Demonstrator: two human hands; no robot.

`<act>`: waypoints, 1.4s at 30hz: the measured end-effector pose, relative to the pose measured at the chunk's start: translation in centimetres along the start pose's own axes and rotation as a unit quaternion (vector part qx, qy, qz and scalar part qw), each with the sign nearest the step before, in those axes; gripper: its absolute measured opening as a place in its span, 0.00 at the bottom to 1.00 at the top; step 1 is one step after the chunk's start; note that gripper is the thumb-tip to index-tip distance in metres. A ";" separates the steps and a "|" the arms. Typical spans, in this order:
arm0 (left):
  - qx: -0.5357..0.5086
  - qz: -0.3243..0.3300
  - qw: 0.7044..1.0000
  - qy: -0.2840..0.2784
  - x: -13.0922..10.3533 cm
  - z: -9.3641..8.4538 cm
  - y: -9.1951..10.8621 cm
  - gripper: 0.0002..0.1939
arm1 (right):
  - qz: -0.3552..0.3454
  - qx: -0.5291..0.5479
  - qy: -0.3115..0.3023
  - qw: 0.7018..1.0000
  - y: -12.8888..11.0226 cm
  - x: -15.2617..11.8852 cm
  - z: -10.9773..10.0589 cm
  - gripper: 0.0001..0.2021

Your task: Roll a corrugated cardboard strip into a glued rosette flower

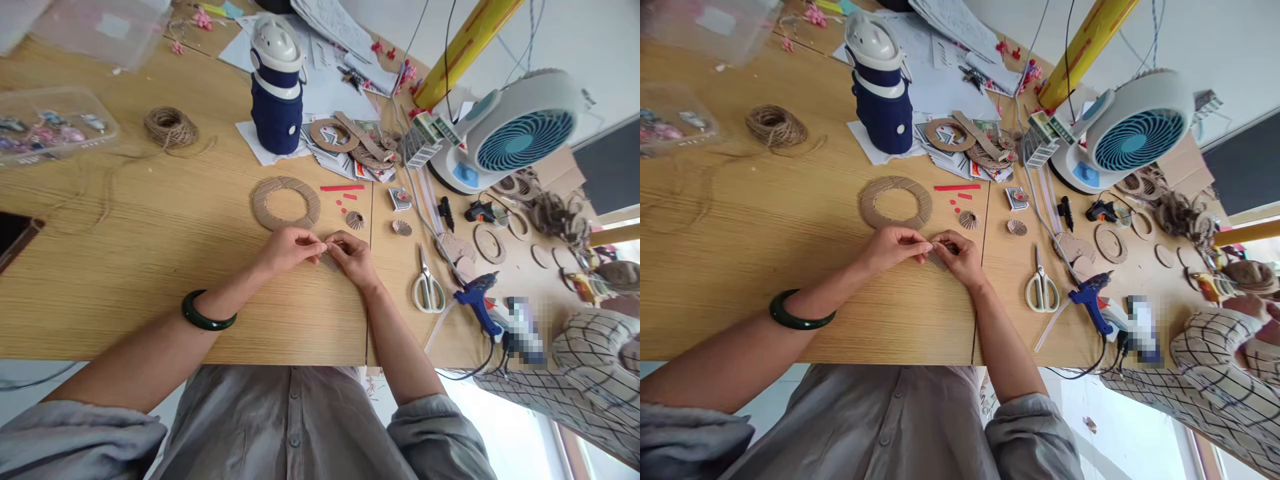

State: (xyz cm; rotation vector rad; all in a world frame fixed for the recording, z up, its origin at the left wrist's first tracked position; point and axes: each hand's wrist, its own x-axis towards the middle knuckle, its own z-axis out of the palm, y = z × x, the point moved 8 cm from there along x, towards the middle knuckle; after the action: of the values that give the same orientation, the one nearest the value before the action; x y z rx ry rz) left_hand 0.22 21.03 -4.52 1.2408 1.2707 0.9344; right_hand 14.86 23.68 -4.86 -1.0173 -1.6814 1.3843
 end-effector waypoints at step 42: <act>-0.011 0.038 0.995 0.092 -0.9 -0.4 0.3 0.07 | 0.009 -0.005 0.025 1.000 -0.6 -0.8 0.1 0.11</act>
State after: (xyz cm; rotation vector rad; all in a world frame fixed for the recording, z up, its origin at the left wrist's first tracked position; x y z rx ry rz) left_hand -0.28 20.27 -4.05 1.2152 1.3608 1.1369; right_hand 15.04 22.82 -4.32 -1.0676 -1.6475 1.3525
